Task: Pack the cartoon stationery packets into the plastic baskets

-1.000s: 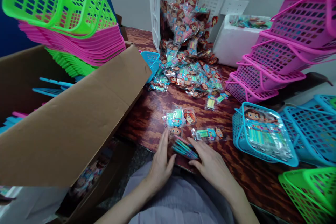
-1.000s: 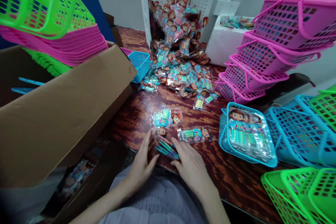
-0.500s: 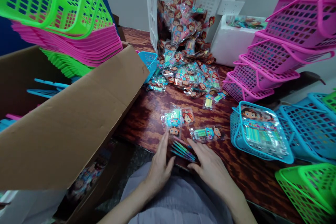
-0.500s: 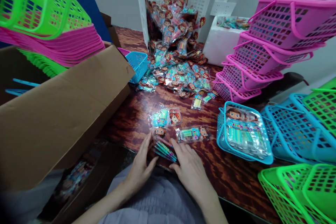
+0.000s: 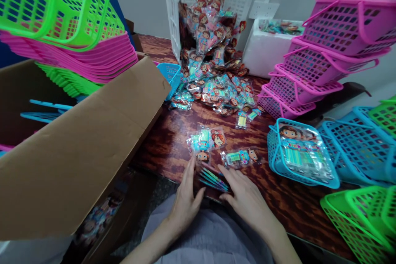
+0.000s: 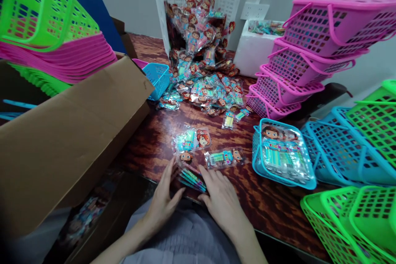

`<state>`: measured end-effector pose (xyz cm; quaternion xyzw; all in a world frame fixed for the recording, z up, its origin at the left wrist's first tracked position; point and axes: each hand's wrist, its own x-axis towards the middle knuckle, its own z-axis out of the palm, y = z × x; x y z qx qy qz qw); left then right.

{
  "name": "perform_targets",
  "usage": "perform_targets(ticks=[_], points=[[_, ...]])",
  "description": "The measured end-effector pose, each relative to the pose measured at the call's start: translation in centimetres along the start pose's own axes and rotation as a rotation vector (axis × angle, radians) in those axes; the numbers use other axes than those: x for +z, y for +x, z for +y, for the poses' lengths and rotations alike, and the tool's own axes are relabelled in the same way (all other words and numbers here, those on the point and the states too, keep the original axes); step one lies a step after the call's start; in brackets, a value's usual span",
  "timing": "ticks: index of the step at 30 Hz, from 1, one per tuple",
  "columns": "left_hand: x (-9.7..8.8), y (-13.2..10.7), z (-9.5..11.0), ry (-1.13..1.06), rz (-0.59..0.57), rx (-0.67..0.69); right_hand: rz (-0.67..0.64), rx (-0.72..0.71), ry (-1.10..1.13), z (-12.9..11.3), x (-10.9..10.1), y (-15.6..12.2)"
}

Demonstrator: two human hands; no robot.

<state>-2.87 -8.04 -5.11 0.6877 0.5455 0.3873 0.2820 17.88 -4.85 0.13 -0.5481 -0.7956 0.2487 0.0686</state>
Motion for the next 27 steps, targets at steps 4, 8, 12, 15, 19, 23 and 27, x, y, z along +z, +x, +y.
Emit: perform_targets(ticks=[4, 8, 12, 15, 19, 23, 27], points=[[-1.5, 2.3, 1.3, 0.356, -0.148, 0.21, -0.005, -0.002, 0.016, -0.4, 0.0, 0.1], [-2.0, 5.4, 2.6, 0.583, -0.412, 0.459, -0.103, -0.045, 0.154, 0.0, -1.9, 0.8], [-1.5, 6.5, 2.8, 0.605, -0.545, 0.476, -0.091, 0.035, 0.369, 2.6, -3.8, 2.6], [-1.5, 5.8, 2.5, 0.601, -0.562, 0.378, 0.16, 0.157, 0.068, 4.9, -3.6, 4.5], [-1.7, 4.4, 2.0, 0.559, -0.525, 0.308, 0.16, 0.166, -0.374, 6.5, -3.0, 6.6], [-1.6, 3.4, 1.8, 0.527, -0.452, 0.317, 0.026, 0.227, -0.248, 7.5, -4.2, 8.0], [-1.1, 2.6, 1.7, 0.474, -0.327, 0.297, 0.029, 0.23, 0.607, 5.9, -4.4, 9.0]])
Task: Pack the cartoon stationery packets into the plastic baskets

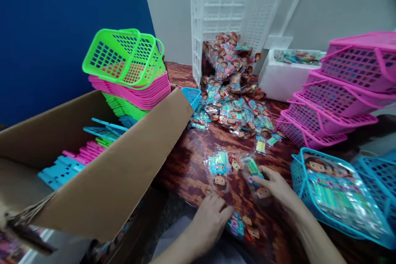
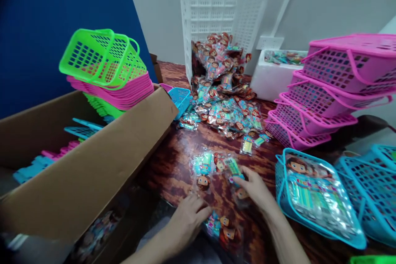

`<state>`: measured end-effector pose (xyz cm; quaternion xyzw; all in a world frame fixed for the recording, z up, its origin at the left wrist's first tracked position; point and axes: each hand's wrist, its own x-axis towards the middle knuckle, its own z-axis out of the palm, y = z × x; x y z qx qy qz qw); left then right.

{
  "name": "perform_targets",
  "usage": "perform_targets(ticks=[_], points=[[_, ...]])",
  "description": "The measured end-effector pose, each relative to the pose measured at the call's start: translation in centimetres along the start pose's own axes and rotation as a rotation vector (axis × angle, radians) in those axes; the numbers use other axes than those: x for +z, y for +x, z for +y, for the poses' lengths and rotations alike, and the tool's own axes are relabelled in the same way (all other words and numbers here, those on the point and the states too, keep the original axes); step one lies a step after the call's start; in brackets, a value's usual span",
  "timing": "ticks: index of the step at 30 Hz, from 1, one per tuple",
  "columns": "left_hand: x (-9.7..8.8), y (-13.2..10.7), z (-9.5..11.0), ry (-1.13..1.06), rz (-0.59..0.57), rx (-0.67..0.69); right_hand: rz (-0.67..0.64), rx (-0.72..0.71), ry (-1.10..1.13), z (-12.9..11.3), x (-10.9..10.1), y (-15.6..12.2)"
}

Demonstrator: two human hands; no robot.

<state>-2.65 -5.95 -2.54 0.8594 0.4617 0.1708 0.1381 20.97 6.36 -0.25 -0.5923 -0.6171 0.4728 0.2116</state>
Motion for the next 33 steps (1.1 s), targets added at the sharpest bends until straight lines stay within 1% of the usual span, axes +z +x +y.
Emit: perform_targets(ticks=[1, 2, 3, 4, 5, 8, 10, 12, 15, 17, 19, 22, 24, 27, 28, 30, 33], points=[[0.2, -0.1, 0.1, -0.021, 0.048, 0.001, -0.001, -0.013, 0.198, -0.7, 0.9, 0.0], [0.5, -0.2, 0.1, -0.045, 0.1, 0.006, 0.0, -0.015, 0.316, -1.5, 2.0, 0.0], [0.8, -0.3, 0.1, -0.069, 0.15, 0.011, -0.012, -0.009, 0.334, -2.3, 3.2, 0.1], [1.1, -0.4, 0.1, -0.09, 0.195, 0.019, 0.005, -0.007, 0.217, -3.1, 4.5, 0.4], [1.4, -0.4, 0.0, -0.106, 0.228, 0.031, 0.054, -0.009, 0.04, -3.8, 5.7, 0.7], [2.3, -0.3, -0.4, -0.127, 0.27, 0.055, 0.15, -0.014, -0.185, -5.4, 8.6, 2.0], [2.3, -0.2, -0.6, -0.137, 0.243, 0.046, 0.177, -0.038, -0.282, -6.1, 9.8, 2.6], [1.8, -0.1, -0.7, -0.156, 0.18, 0.026, 0.159, -0.068, -0.377, -6.6, 10.4, 3.2], [0.2, -0.1, -1.1, -0.182, 0.103, 0.007, 0.051, -0.085, -0.466, -6.9, 10.1, 4.3], [-0.8, -0.2, -1.7, -0.188, 0.104, 0.0, -0.018, -0.075, -0.499, -6.9, 9.2, 5.0], [-1.5, -0.5, -2.4, -0.184, 0.117, -0.015, -0.042, -0.076, -0.523, -6.8, 7.8, 5.3], [-2.1, -1.1, -3.4, -0.167, 0.128, -0.05, -0.008, -0.11, -0.547, -6.9, 5.4, 4.1], [-2.0, -1.4, -4.0, -0.165, 0.138, -0.062, 0.067, -0.151, -0.589, -6.8, 4.2, 2.6], [-1.9, -1.4, -4.4, -0.178, 0.161, -0.08, 0.209, -0.242, -0.724, -5.9, 3.6, 0.1], [-1.9, -1.3, -4.5, -0.185, 0.163, -0.085, 0.232, -0.261, -0.773, -5.4, 3.7, -0.6], [-2.0, -1.0, -4.6, -0.188, 0.154, -0.079, 0.208, -0.26, -0.828, -4.1, 3.8, -1.5], [-2.4, -0.4, -4.4, -0.144, 0.101, -0.03, 0.114, -0.134, -0.788, -2.4, 3.6, -1.9]])
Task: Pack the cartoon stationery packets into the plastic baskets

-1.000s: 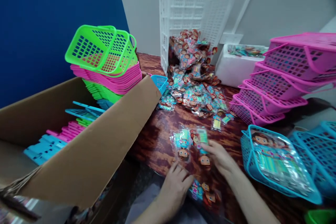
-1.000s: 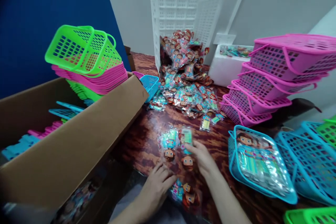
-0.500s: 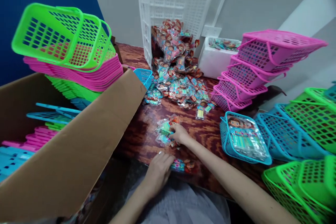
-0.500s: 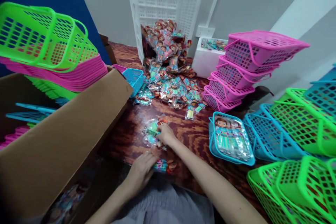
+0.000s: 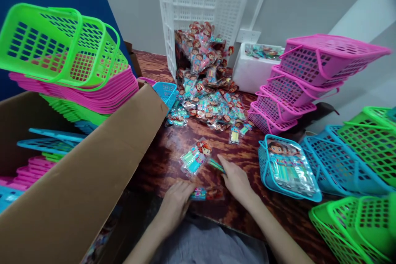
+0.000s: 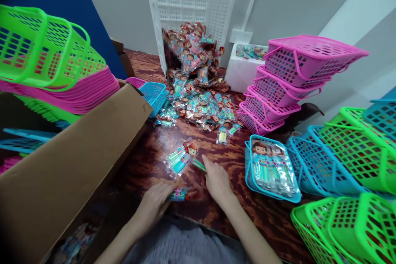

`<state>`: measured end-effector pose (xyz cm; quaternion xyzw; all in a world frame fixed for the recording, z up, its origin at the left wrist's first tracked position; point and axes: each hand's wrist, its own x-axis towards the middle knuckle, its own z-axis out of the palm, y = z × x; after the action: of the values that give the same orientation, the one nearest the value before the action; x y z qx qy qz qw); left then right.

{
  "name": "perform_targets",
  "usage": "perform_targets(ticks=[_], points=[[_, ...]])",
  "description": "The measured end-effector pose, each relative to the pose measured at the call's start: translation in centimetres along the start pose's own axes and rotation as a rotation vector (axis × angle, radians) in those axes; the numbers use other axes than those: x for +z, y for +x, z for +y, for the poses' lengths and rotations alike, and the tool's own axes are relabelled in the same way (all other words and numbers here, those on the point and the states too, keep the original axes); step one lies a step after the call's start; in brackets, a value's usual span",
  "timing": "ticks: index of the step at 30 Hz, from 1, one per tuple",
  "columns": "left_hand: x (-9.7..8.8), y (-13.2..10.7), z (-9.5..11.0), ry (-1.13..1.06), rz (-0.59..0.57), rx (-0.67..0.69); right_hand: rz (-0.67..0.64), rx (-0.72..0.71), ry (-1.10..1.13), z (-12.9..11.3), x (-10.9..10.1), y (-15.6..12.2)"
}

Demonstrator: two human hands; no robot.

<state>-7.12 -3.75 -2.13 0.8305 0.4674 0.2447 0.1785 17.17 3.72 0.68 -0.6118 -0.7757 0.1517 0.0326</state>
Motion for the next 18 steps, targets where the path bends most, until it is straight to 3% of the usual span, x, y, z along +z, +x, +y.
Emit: perform_targets(ticks=[3, 6, 11, 18], points=[[-0.2, 0.7, 0.6, 0.057, -0.058, 0.04, -0.073, 0.077, 0.131, 1.2, 0.0, -0.4], [0.1, 1.5, 1.2, 0.073, -0.067, 0.07, -0.067, 0.038, 0.229, 1.4, -0.3, -1.1], [1.1, 2.5, 2.1, 0.138, -0.007, 0.083, -0.023, -0.046, 0.264, -0.1, -0.4, -2.5], [1.5, 2.4, 2.7, 0.076, -0.021, 0.06, -0.107, -0.1, 0.271, -1.8, -0.8, -3.5]])
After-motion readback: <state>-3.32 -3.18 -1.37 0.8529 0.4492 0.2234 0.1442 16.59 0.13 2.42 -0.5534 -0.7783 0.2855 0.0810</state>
